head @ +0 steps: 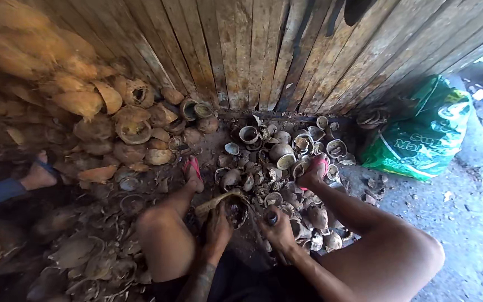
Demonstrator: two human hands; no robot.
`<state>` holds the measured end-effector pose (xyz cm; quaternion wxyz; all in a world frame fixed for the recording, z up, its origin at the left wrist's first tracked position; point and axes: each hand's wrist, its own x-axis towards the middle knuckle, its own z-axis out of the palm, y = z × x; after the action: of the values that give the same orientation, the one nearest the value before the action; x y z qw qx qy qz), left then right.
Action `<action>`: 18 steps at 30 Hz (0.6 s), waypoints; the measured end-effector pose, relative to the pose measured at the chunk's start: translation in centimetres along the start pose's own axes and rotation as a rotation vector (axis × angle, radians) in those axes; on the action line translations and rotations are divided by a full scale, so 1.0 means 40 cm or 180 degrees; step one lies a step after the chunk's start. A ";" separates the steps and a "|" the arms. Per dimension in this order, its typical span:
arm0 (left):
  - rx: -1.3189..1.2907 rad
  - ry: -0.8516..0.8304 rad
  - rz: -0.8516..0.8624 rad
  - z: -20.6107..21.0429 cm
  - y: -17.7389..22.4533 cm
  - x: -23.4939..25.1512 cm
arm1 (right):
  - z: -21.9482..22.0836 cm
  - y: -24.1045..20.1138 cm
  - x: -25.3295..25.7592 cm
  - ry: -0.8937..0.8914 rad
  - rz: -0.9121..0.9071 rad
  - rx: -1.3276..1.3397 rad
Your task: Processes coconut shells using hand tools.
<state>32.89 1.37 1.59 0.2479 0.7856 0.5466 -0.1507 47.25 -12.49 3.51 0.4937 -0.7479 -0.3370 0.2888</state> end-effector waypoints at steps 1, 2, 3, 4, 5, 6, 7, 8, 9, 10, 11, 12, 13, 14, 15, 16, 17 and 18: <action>-0.0058 0.0131 -0.0142 0.003 0.007 -0.004 | -0.006 -0.003 0.020 -0.0147 -0.0085 -0.0298; -0.0092 0.0202 -0.0310 0.002 0.013 -0.006 | -0.012 -0.006 0.037 -0.0301 -0.0098 -0.0586; -0.0116 0.0202 -0.0466 0.001 0.017 -0.008 | -0.019 -0.011 0.052 -0.0482 0.0013 -0.0842; -0.0148 0.0169 -0.0579 0.000 0.018 -0.008 | -0.023 -0.014 0.063 -0.0616 0.0173 -0.1017; -0.0164 0.0121 -0.0634 0.000 0.019 -0.007 | -0.023 -0.010 0.069 -0.0595 0.0260 -0.1040; -0.0186 0.0025 -0.0632 0.000 0.019 -0.004 | -0.021 -0.003 0.070 -0.0471 0.0298 -0.0935; -0.0206 -0.0055 -0.0594 0.000 0.022 -0.002 | -0.020 0.003 0.070 -0.0347 0.0336 -0.0792; -0.0242 -0.0076 -0.0539 0.000 0.026 -0.002 | -0.019 0.013 0.067 -0.0231 0.0330 -0.0647; -0.0250 -0.0037 -0.0484 0.001 0.029 -0.004 | -0.019 0.022 0.065 -0.0150 0.0309 -0.0503; -0.0256 0.0040 -0.0431 0.001 0.031 -0.005 | -0.018 0.032 0.065 -0.0086 0.0294 -0.0363; -0.0252 0.0151 -0.0376 0.002 0.031 -0.004 | -0.016 0.041 0.065 -0.0031 0.0298 -0.0223; -0.0247 0.0240 -0.0325 0.006 0.027 -0.001 | -0.012 0.050 0.067 -0.0008 0.0320 -0.0096; -0.0265 0.0290 -0.0291 0.013 0.020 0.005 | -0.009 0.057 0.071 -0.0009 0.0361 0.0019; -0.0285 0.0282 -0.0285 0.018 0.014 0.012 | -0.006 0.062 0.076 -0.0020 0.0413 0.0122; -0.0277 0.0244 -0.0279 0.022 0.006 0.019 | 0.000 0.067 0.080 -0.0026 0.0489 0.0212; -0.0262 0.0200 -0.0267 0.025 -0.002 0.025 | 0.008 0.073 0.085 -0.0044 0.0617 0.0308; -0.0232 0.0180 -0.0256 0.029 -0.008 0.030 | 0.016 0.080 0.088 -0.0084 0.0790 0.0408; -0.0208 0.0169 -0.0259 0.033 -0.011 0.031 | 0.023 0.090 0.086 -0.0176 0.1021 0.0521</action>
<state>32.98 1.72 -0.22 0.2524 0.7579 0.5891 -0.1219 49.43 -10.28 -0.50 0.4910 -0.7411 -0.2022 0.4108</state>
